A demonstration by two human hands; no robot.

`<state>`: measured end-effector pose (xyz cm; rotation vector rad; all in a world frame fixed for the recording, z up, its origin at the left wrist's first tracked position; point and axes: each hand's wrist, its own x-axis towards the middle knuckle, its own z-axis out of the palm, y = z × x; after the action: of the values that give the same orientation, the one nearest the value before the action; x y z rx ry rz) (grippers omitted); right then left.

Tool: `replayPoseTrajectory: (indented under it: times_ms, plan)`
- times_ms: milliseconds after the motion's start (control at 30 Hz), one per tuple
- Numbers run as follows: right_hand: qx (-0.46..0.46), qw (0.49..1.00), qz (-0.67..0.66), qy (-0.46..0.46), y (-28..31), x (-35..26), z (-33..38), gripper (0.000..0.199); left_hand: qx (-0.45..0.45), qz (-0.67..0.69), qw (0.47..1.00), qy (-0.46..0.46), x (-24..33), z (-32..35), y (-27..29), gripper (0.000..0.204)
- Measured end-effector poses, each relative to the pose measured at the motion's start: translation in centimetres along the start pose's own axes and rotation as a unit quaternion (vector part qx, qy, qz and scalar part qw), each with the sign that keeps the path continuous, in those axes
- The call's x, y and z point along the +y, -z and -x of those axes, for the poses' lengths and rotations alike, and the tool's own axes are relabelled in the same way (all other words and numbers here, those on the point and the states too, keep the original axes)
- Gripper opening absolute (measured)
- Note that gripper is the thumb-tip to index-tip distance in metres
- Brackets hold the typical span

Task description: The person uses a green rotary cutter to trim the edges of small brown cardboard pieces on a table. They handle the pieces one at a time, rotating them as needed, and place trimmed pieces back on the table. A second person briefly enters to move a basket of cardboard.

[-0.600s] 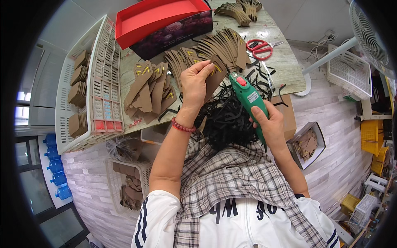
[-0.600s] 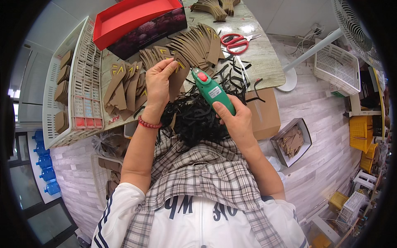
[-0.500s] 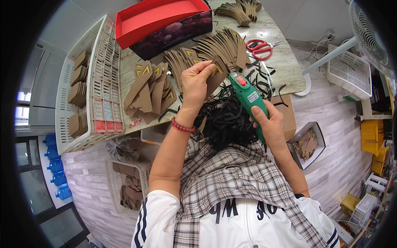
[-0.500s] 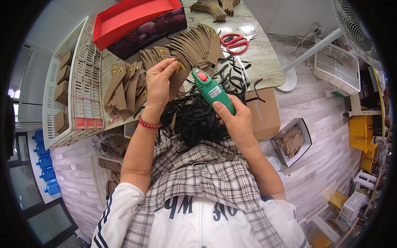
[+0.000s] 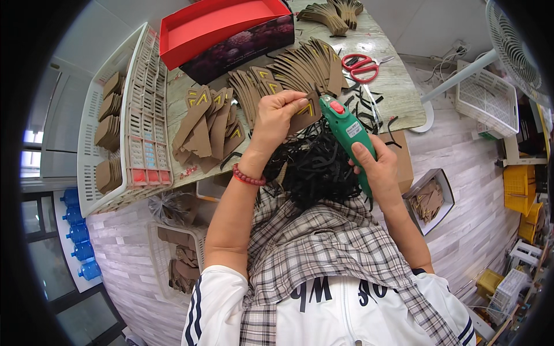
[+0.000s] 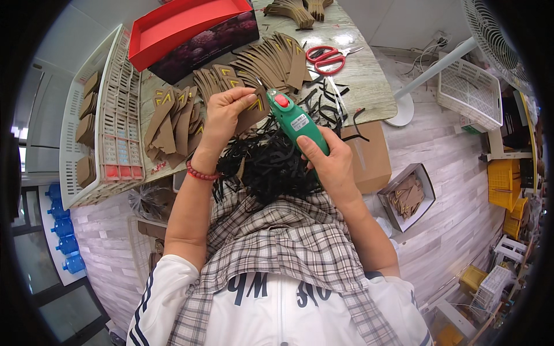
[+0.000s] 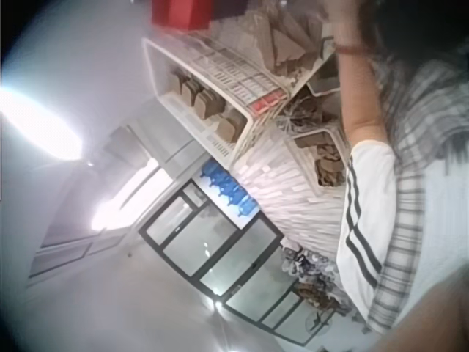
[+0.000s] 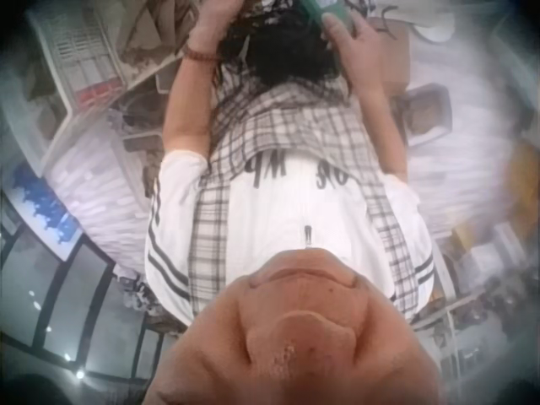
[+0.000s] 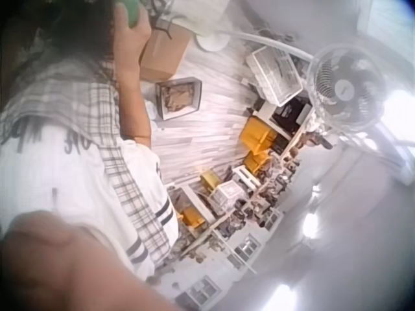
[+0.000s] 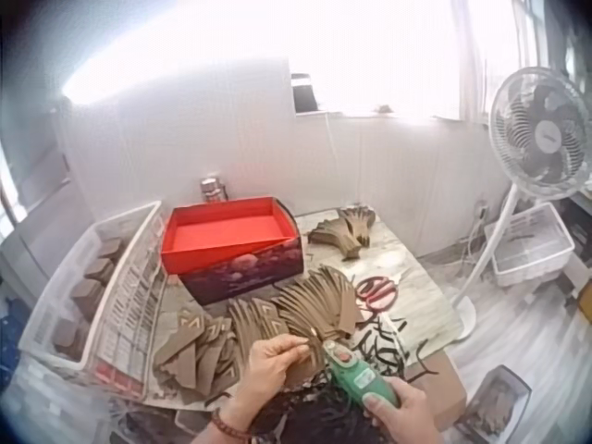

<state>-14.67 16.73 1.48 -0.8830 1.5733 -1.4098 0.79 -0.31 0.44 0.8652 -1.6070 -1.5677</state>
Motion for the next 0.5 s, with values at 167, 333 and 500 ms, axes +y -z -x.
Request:
replayPoseTrajectory:
  times_ms: [167,333,500]
  plan:
    - [0.005,1.0,-0.011,0.009,0.0,0.4,-0.3,0.035,-0.013,-0.113,0.993,-0.029,1.7,-0.2,4.0,0.015]
    - [0.003,1.0,-0.006,-0.01,0.5,0.7,0.1,0.034,0.196,-0.432,0.878,-0.066,3.9,-0.4,13.6,0.024]
    - [0.007,1.0,0.001,-0.021,-0.2,0.6,0.2,0.033,0.23,-0.685,0.662,-0.201,1.3,-2.1,8.4,0.05]
